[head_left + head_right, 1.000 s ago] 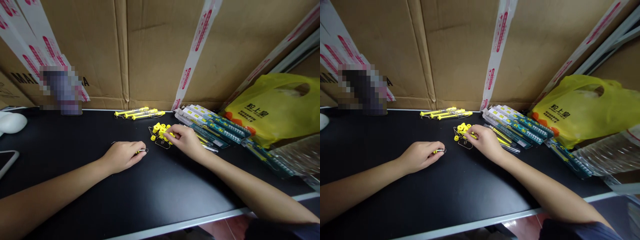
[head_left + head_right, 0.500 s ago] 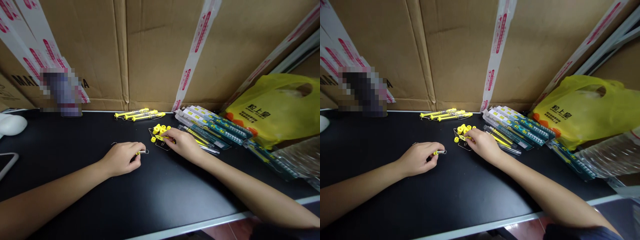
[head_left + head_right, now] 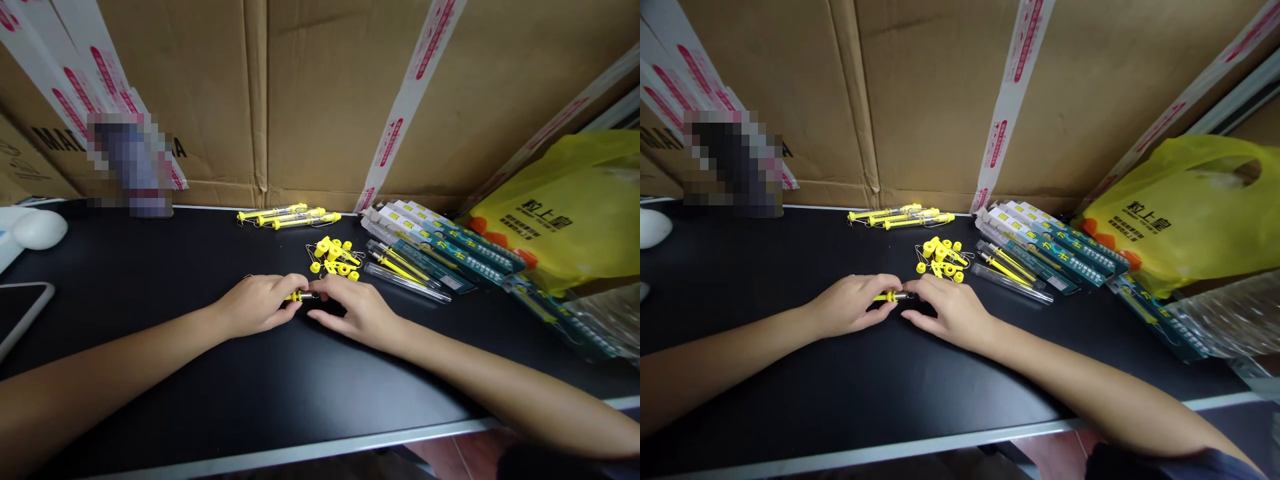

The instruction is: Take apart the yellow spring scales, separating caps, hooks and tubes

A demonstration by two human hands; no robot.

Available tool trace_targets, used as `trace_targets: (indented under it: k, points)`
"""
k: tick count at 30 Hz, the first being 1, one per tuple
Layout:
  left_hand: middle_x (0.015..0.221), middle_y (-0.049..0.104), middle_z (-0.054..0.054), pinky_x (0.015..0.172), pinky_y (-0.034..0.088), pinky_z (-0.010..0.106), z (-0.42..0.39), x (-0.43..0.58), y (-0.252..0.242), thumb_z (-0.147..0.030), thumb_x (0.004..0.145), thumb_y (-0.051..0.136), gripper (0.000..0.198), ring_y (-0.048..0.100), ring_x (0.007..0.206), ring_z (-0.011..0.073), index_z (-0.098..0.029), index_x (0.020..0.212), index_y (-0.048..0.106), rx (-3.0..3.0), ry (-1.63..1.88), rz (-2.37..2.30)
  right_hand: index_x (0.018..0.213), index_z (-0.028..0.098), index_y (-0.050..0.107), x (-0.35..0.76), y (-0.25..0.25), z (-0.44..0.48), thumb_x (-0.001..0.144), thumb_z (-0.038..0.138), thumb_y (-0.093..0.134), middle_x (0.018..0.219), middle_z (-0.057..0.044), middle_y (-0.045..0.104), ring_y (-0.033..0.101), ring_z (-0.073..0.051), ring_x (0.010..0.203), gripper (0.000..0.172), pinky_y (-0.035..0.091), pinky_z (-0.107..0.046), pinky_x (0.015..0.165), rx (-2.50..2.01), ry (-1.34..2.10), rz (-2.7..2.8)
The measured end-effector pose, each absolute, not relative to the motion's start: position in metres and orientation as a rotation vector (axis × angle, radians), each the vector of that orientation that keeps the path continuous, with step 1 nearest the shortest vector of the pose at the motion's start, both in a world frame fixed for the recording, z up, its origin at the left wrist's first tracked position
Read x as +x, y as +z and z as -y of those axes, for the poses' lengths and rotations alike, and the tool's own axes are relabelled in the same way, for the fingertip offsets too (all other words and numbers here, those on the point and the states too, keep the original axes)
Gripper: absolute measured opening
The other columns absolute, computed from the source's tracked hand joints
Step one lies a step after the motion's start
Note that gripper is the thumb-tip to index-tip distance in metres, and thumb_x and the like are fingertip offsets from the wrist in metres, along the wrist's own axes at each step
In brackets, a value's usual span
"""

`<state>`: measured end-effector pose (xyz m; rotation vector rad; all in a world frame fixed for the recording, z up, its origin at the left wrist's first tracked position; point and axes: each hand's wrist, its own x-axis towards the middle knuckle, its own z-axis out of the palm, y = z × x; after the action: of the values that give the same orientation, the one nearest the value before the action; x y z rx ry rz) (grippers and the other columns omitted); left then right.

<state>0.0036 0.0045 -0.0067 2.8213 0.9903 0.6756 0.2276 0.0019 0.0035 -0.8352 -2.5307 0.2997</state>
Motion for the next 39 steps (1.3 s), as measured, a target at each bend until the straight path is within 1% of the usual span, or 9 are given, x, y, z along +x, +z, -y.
trace_targets:
  k: [5, 11, 15, 18, 22, 26, 29, 34, 39]
  points:
    - [0.088, 0.065, 0.001, 0.064, 0.044, 0.025, -0.006, 0.005, -0.006, -0.025, 0.09, 0.045, 0.014, 0.065, 0.077, 0.016, -0.02, 0.103, 0.043, 2.856, 0.628, -0.881, 0.094, 0.02, 0.056, 0.224, -0.008, -0.004, 0.09, 0.03, 0.052, 0.079, -0.002, 0.062, 0.058, -0.012, 0.069, 0.011, 0.044, -0.022, 0.062, -0.789, 0.422, 2.441]
    - [0.092, 0.063, 0.002, 0.072, 0.042, 0.027, -0.006, 0.004, -0.002, -0.034, 0.089, 0.051, 0.019, 0.059, 0.082, 0.0169, -0.019, 0.101, 0.051, 2.851, 0.756, -1.046, 0.087, 0.018, 0.055, 0.229, -0.004, -0.005, 0.09, 0.025, 0.051, 0.077, -0.002, 0.062, 0.056, -0.011, 0.066, 0.008, 0.043, -0.021, 0.061, -0.813, 0.404, 2.393]
    - [0.072, 0.061, -0.001, 0.062, 0.038, 0.023, -0.002, 0.002, -0.001, -0.036, 0.09, 0.048, 0.021, 0.056, 0.065, 0.0125, -0.019, 0.095, 0.059, 2.727, 0.906, -1.219, 0.079, 0.018, 0.052, 0.231, 0.0, -0.003, 0.088, 0.022, 0.051, 0.072, -0.002, 0.058, 0.054, -0.011, 0.063, 0.01, 0.044, -0.022, 0.059, -0.788, 0.178, 2.351]
    - [0.058, 0.057, -0.006, 0.053, 0.034, 0.02, -0.001, 0.002, 0.0, -0.036, 0.092, 0.043, 0.03, 0.05, 0.049, 0.0087, -0.023, 0.116, 0.057, 2.526, 0.774, -1.214, 0.079, 0.018, 0.053, 0.231, 0.001, 0.001, 0.086, 0.02, 0.052, 0.079, -0.004, 0.064, 0.058, -0.011, 0.066, 0.008, 0.045, -0.02, 0.058, -0.681, -0.125, 2.389]
    - [0.074, 0.064, -0.003, 0.055, 0.039, 0.018, -0.002, 0.005, 0.006, -0.036, 0.095, 0.036, 0.038, 0.053, 0.055, 0.0074, -0.022, 0.128, 0.048, 2.168, 0.753, -1.104, 0.076, 0.018, 0.054, 0.226, 0.002, 0.008, 0.084, 0.021, 0.056, 0.089, -0.004, 0.069, 0.06, -0.01, 0.064, 0.008, 0.046, -0.02, 0.056, -0.451, -0.485, 2.502]
    - [0.082, 0.067, 0.0, 0.053, 0.039, 0.019, -0.001, 0.011, 0.007, -0.038, 0.094, 0.037, 0.037, 0.05, 0.053, 0.0065, -0.018, 0.105, 0.066, 2.021, 0.774, -1.05, 0.074, 0.02, 0.055, 0.222, 0.002, 0.011, 0.082, 0.021, 0.059, 0.081, -0.001, 0.068, 0.064, -0.014, 0.075, 0.01, 0.051, -0.023, 0.063, -0.331, -0.637, 2.517]
    - [0.082, 0.067, 0.0, 0.056, 0.04, 0.019, 0.001, 0.014, 0.002, -0.037, 0.091, 0.046, 0.03, 0.052, 0.058, 0.0077, -0.017, 0.092, 0.068, 1.946, 0.839, -1.044, 0.075, 0.022, 0.057, 0.22, 0.002, 0.011, 0.085, 0.021, 0.056, 0.082, -0.001, 0.067, 0.065, -0.018, 0.091, 0.01, 0.053, -0.027, 0.074, -0.291, -0.698, 2.563]
    - [0.073, 0.058, -0.002, 0.06, 0.045, 0.02, -0.003, 0.017, -0.007, -0.03, 0.081, 0.062, 0.016, 0.056, 0.065, 0.0089, -0.015, 0.082, 0.056, 1.669, 1.096, -1.02, 0.092, 0.02, 0.06, 0.218, 0.002, 0.009, 0.088, 0.022, 0.052, 0.113, -0.009, 0.064, 0.055, -0.024, 0.115, 0.01, 0.049, -0.038, 0.093, -0.301, -0.569, 2.633]
    - [0.084, 0.056, -0.001, 0.068, 0.049, 0.022, -0.001, 0.016, -0.006, -0.024, 0.087, 0.052, 0.01, 0.062, 0.071, 0.0086, -0.017, 0.089, 0.045, 1.665, 1.241, -0.969, 0.108, 0.017, 0.055, 0.224, -0.001, 0.002, 0.084, 0.022, 0.056, 0.113, -0.013, 0.062, 0.058, -0.024, 0.106, 0.024, 0.051, -0.038, 0.086, -0.499, -0.231, 2.518]
